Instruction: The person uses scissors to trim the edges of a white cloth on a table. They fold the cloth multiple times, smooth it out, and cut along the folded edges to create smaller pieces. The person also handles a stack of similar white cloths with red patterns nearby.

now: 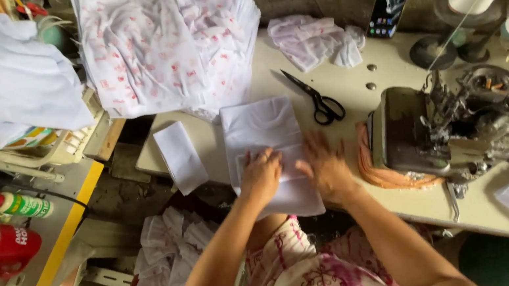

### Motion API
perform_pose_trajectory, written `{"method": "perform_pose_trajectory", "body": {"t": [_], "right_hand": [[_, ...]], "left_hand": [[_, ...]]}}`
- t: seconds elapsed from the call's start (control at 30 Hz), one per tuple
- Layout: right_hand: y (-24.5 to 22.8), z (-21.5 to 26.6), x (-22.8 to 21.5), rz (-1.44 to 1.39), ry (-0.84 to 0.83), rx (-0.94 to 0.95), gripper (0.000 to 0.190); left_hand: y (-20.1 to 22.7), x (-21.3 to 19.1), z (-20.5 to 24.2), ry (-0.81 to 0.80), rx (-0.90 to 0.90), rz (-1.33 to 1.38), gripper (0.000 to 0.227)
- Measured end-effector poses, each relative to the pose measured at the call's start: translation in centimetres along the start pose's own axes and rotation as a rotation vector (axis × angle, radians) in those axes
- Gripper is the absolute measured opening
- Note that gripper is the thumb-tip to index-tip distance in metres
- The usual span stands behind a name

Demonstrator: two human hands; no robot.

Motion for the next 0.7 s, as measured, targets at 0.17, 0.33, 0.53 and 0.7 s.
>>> {"method": "perform_pose_trajectory", "body": {"t": [0.17,0.33,0.53,0.7], "right_hand": [[8.8,-8.1,6.4,-0.12,0.22,0.18,0.041],[11.5,-11.4,8.2,-0.092,0.023,0.3,0.026],[5.3,-1.9,-4.6,-0.626,-0.418,0.827,0.082],[4.5,4.9,0.6,-1.046,0.093,0.354,0.028]], "left_hand": [[-2.8,0.2,-5.8,-0.54,-0.141,0.116,0.073],[-2.4,-0.5,-8.4,-0.819,-0.032,0.05,0.064],[-0.5,-5.8,-4.9,-0.898,-0.029,0.301,0.062],[5.7,-22.8,0.5,-0.385,-0.172,1.264,0.105]]}}
Point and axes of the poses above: each hand's wrist, its own z-axis away from the middle knuckle, its own x-axis out of the palm, y = z × x, the point moved 5 cm from there along -z, towards the middle knuckle, and after that the axes turned 6 degrees about -y, right-handed, at the moved point
